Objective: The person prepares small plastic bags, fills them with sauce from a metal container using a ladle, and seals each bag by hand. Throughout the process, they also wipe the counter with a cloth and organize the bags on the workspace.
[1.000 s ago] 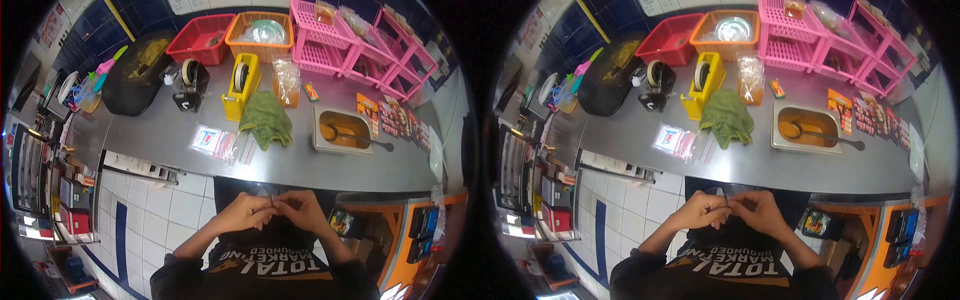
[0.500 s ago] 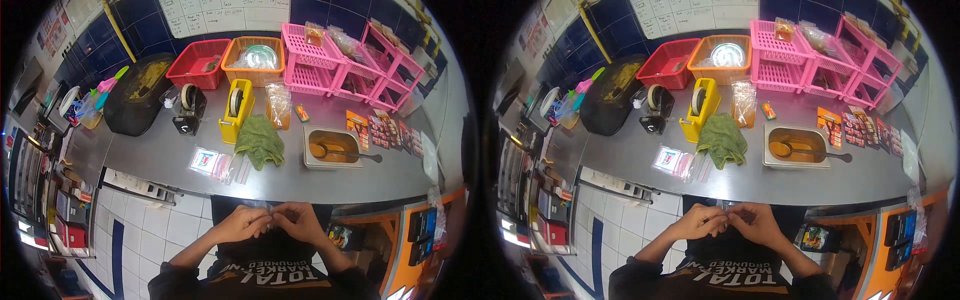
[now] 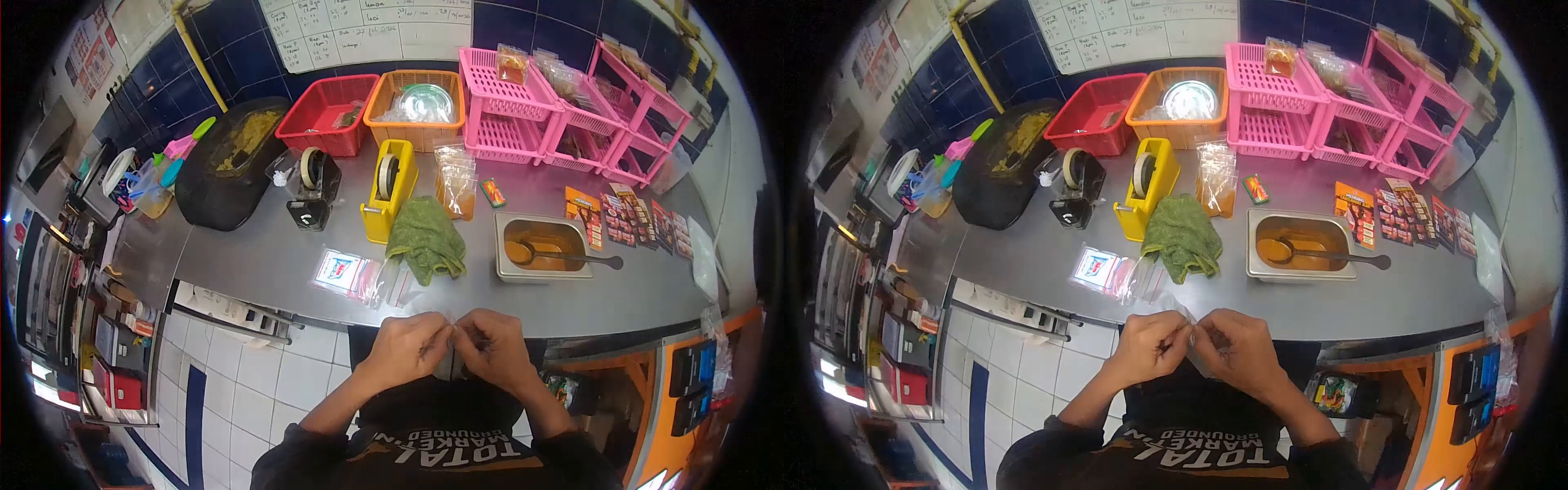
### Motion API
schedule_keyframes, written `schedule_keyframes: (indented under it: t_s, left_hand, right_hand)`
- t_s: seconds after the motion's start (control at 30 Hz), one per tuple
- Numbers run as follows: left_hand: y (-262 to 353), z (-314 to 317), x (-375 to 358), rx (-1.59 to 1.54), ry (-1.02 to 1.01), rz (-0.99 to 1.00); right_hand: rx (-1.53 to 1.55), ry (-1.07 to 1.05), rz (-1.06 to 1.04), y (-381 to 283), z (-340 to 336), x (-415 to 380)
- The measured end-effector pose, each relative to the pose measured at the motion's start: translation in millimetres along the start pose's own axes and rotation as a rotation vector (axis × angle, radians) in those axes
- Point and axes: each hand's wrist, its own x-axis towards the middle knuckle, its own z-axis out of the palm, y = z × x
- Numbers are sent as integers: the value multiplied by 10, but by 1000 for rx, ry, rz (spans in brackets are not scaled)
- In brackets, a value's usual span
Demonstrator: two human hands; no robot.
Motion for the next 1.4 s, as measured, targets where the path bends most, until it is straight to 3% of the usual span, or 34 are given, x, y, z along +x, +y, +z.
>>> schedule_keyframes:
  t_s: [0.13,0.43,0.53,0.63,0.73,0.8,1.1,1.3,1.4]
  left_hand:
    - [93,128,25,100,290,12]
    - [164,148,130,228,460,74]
    - [229,144,195,227,435,-204]
    - [249,196,343,252,667,-6]
    - [213,90,346,423,531,291]
    - [167,94,393,382,583,320]
    - [211,104,561,320,722,312]
    - [172,216,586,217,828,133]
    - [109,299,587,169,816,111]
  right_hand:
    - [-62,151,-89,-25,7,101]
    - [-96,462,-263,-65,111,226]
    - [-268,550,-373,-58,112,252]
    - [-410,529,-499,-83,95,316]
    - [-480,537,-618,-93,31,359]
    - [-463,586,-686,-60,15,392]
    - [-410,767,-595,-181,78,483]
    - [-51,704,-288,-137,212,457]
    - [-99,795,-341,-176,198,473]
